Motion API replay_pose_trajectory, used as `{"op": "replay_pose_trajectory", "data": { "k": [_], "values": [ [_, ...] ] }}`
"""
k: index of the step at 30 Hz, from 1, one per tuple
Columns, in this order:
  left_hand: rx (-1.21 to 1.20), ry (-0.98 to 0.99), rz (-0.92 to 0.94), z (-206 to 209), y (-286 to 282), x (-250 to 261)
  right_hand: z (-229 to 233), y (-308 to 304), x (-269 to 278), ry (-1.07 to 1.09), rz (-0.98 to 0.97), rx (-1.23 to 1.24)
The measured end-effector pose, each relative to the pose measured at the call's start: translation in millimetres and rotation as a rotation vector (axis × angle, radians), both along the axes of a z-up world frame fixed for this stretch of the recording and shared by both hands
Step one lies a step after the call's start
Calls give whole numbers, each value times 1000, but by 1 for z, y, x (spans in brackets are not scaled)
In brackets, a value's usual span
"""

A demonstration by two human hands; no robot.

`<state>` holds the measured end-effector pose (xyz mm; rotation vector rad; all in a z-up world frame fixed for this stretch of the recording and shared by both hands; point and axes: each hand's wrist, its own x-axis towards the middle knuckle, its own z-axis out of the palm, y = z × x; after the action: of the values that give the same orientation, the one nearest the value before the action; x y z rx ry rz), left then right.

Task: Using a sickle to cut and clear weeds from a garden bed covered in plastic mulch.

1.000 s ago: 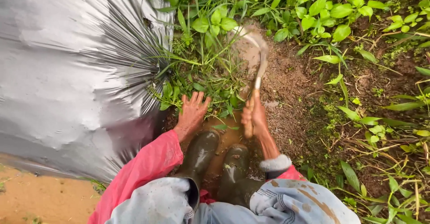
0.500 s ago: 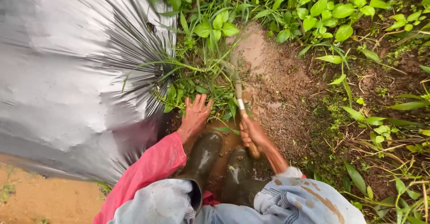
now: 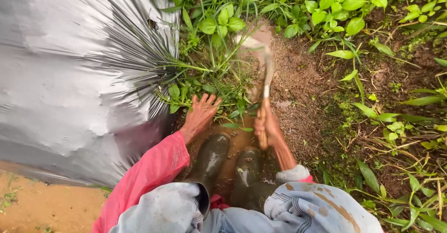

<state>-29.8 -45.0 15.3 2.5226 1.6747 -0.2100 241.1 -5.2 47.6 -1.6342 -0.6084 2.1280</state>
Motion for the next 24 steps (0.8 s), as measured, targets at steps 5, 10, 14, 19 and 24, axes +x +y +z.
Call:
{"op": "replay_pose_trajectory", "data": {
  "k": [5, 10, 14, 19, 24],
  "values": [
    [101, -5, -92, -7, 42, 6, 2, 1, -5, -17, 150, 48],
    [320, -42, -276, 63, 101, 17, -33, -67, 21, -7, 295, -98],
    [-134, 333, -341, 70, 141, 13, -22, -63, 43, -32, 74, -75],
    [0, 121, -185, 2, 104, -5, -4, -44, 68, -196, -285, 38],
    [-46, -84, -22, -38, 41, 26, 2, -78, 50, -193, -165, 18]
  ]
}}
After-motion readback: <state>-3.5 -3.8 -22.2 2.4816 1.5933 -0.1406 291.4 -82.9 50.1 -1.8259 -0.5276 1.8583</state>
